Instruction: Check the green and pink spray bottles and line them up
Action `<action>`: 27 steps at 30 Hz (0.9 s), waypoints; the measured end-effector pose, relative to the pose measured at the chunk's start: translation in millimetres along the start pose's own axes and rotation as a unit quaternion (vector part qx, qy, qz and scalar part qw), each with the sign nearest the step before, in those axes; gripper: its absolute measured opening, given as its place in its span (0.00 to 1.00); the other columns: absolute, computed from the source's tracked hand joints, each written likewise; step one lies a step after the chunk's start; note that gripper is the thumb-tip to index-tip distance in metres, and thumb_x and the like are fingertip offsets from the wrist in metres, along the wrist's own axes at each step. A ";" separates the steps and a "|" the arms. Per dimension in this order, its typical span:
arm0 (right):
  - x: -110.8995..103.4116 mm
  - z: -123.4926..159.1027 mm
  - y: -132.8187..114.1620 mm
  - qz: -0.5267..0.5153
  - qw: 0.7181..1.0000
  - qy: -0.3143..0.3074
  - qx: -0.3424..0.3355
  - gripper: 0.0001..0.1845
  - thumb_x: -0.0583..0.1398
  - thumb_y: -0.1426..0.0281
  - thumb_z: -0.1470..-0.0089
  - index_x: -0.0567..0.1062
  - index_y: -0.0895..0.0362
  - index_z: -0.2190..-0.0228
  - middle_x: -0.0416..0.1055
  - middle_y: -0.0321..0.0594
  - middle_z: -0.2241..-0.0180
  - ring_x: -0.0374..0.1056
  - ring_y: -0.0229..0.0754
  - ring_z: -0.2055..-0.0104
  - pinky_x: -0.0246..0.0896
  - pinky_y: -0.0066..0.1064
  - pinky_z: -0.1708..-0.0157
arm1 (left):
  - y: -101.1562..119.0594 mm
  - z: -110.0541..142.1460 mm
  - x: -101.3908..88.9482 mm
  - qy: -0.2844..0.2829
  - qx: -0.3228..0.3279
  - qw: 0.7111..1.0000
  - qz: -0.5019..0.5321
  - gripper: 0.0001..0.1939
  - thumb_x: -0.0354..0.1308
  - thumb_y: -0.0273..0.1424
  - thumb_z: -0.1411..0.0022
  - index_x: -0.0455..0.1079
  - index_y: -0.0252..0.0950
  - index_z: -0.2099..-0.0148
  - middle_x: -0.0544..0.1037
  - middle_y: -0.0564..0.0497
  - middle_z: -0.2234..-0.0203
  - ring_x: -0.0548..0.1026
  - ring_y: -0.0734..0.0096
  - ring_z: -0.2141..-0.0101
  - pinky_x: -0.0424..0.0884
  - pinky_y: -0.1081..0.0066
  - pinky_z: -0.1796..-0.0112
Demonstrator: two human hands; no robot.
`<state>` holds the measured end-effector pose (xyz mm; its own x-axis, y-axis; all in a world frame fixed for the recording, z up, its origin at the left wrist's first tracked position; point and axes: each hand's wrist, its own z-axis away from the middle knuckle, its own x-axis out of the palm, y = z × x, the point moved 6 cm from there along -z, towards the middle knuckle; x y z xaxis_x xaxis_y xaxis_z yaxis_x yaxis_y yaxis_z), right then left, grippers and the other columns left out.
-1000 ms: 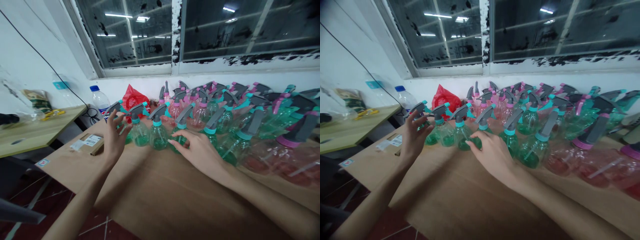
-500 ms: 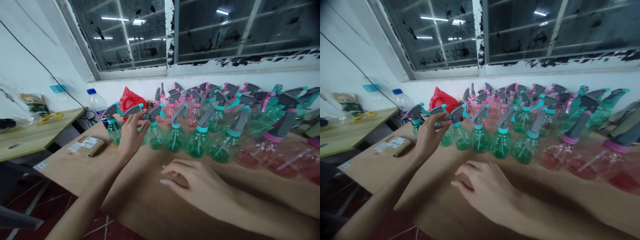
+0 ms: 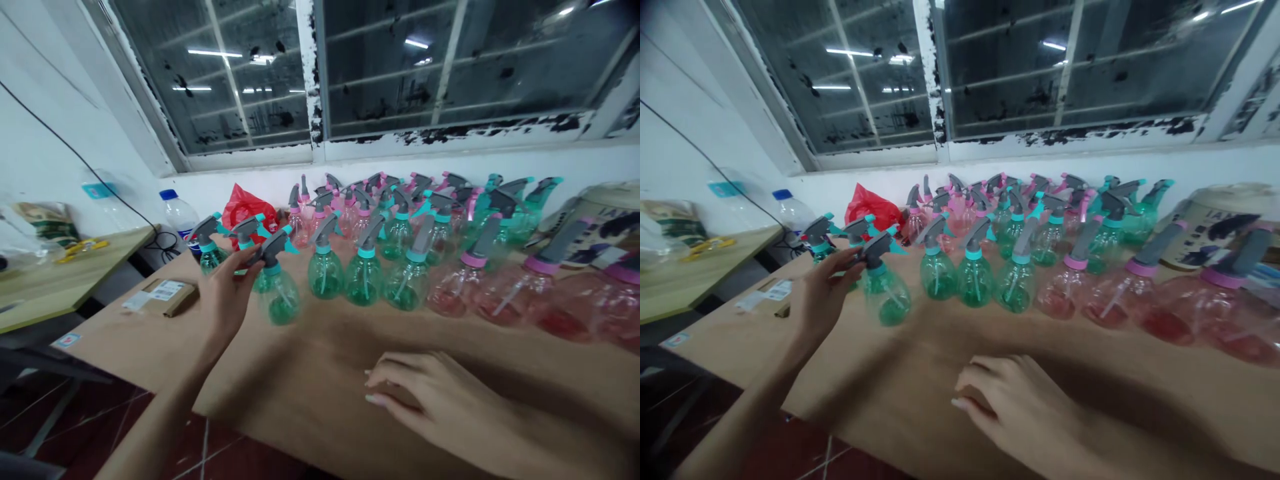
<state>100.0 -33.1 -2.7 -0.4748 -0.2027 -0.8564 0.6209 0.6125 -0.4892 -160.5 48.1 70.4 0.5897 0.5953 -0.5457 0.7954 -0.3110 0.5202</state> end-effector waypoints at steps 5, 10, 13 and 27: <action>-22.4 16.0 19.7 0.019 0.999 0.046 0.023 0.09 0.54 0.64 0.42 0.74 0.48 0.65 0.75 0.31 0.66 0.72 0.40 0.67 0.64 0.33 0.67 | 23.2 35.0 -6.5 -0.019 -0.067 0.985 0.159 0.17 0.60 0.36 0.45 0.72 0.34 0.53 0.80 0.47 0.64 0.79 0.62 0.66 0.78 0.63 0.63; -48.4 33.0 46.1 0.022 0.991 0.093 0.089 0.16 0.54 0.55 0.45 0.74 0.49 0.62 0.76 0.33 0.69 0.72 0.41 0.69 0.65 0.34 0.69 | 85.4 57.4 9.0 -0.070 -0.026 0.972 0.221 0.13 0.61 0.33 0.43 0.73 0.40 0.55 0.80 0.52 0.64 0.79 0.66 0.66 0.79 0.69 0.65; -59.3 48.6 59.1 -0.005 0.986 0.112 0.123 0.22 0.54 0.50 0.48 0.74 0.49 0.59 0.77 0.35 0.69 0.73 0.44 0.68 0.67 0.36 0.68 | 122.7 68.4 30.9 -0.120 0.035 0.971 0.202 0.12 0.60 0.32 0.42 0.73 0.44 0.54 0.80 0.54 0.62 0.79 0.70 0.67 0.79 0.73 0.66; -62.2 99.8 119.4 -0.138 0.965 0.177 0.138 0.44 0.64 0.52 0.59 0.57 0.53 0.44 0.65 0.48 0.47 0.62 0.55 0.47 0.61 0.50 0.51 | 224.5 86.5 144.5 -0.098 0.182 0.925 0.318 0.06 0.63 0.26 0.45 0.74 0.41 0.63 0.80 0.54 0.63 0.79 0.71 0.66 0.79 0.72 0.67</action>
<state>265.9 -23.6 -24.3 -0.7989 -0.0258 -0.6010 0.5592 0.3363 -0.7578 115.4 0.2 51.5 0.9407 0.0715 -0.3317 0.2518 -0.8024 0.5410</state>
